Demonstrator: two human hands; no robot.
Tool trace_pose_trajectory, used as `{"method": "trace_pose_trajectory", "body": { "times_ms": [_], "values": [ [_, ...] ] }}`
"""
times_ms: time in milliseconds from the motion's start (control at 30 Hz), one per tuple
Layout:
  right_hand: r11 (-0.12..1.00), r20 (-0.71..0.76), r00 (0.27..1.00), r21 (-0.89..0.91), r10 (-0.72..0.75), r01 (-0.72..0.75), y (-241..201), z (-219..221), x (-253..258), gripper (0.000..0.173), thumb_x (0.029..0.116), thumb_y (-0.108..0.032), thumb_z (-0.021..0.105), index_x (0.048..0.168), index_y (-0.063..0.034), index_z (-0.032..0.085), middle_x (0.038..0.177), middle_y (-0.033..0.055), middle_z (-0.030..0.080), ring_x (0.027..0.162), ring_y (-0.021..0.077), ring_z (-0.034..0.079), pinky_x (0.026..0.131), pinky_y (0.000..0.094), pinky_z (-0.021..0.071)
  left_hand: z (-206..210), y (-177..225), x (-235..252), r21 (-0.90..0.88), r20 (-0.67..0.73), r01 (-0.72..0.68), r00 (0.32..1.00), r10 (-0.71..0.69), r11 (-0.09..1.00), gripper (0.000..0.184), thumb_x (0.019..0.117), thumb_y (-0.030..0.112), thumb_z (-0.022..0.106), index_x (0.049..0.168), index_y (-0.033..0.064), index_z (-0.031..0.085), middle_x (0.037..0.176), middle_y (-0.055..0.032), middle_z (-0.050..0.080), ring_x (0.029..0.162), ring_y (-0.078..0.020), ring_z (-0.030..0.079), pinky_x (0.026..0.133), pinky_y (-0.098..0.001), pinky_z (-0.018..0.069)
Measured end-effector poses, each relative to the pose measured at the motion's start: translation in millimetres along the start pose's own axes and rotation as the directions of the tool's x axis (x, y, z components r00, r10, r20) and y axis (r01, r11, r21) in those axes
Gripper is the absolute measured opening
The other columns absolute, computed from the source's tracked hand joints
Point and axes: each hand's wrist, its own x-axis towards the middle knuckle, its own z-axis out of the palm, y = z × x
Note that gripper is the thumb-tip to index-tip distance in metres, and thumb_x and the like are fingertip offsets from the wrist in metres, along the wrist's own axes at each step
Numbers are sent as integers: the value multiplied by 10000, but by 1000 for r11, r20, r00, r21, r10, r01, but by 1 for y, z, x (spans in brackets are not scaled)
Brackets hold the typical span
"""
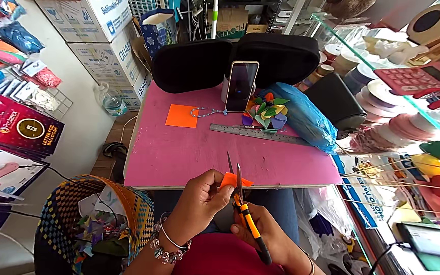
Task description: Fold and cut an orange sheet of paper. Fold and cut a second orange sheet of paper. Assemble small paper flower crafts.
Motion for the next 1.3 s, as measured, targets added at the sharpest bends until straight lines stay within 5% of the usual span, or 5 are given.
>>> {"method": "trace_pose_trajectory", "body": {
  "times_ms": [900,1033,1133,1300],
  "values": [
    [995,28,1000,-99,-3,6,0,-12,-8,240,895,-282,702,754,-119,596,567,-102,471,490,-65,414,448,127,313,-40,27,22,258,346,89,921,-178,962,98,980,139,640,979,46,669,779,57,617,646,72,521,581,-83,431],
    [1000,-2,1000,7,30,-30,-1,-8,-6,222,900,-263,709,757,-142,591,570,-122,483,490,-71,429,453,120,331,-28,12,18,59,240,48,969,-61,997,240,1027,264,612,1039,27,647,846,75,628,708,67,549,621,-103,460],
    [996,-17,999,87,33,-31,-3,-4,-3,172,895,-230,707,776,-156,608,592,-134,524,507,-67,478,471,120,387,-5,-7,10,-47,61,-42,997,44,998,358,1029,428,565,1000,76,621,805,109,605,659,90,520,556,-93,424],
    [994,-10,998,86,61,-60,-5,-2,-4,182,893,-246,713,781,-157,601,601,-127,528,513,-56,487,479,127,394,17,-24,6,32,-103,-207,972,209,978,300,1099,251,455,909,67,596,742,86,550,650,82,497,595,-97,428]
  ]
}}
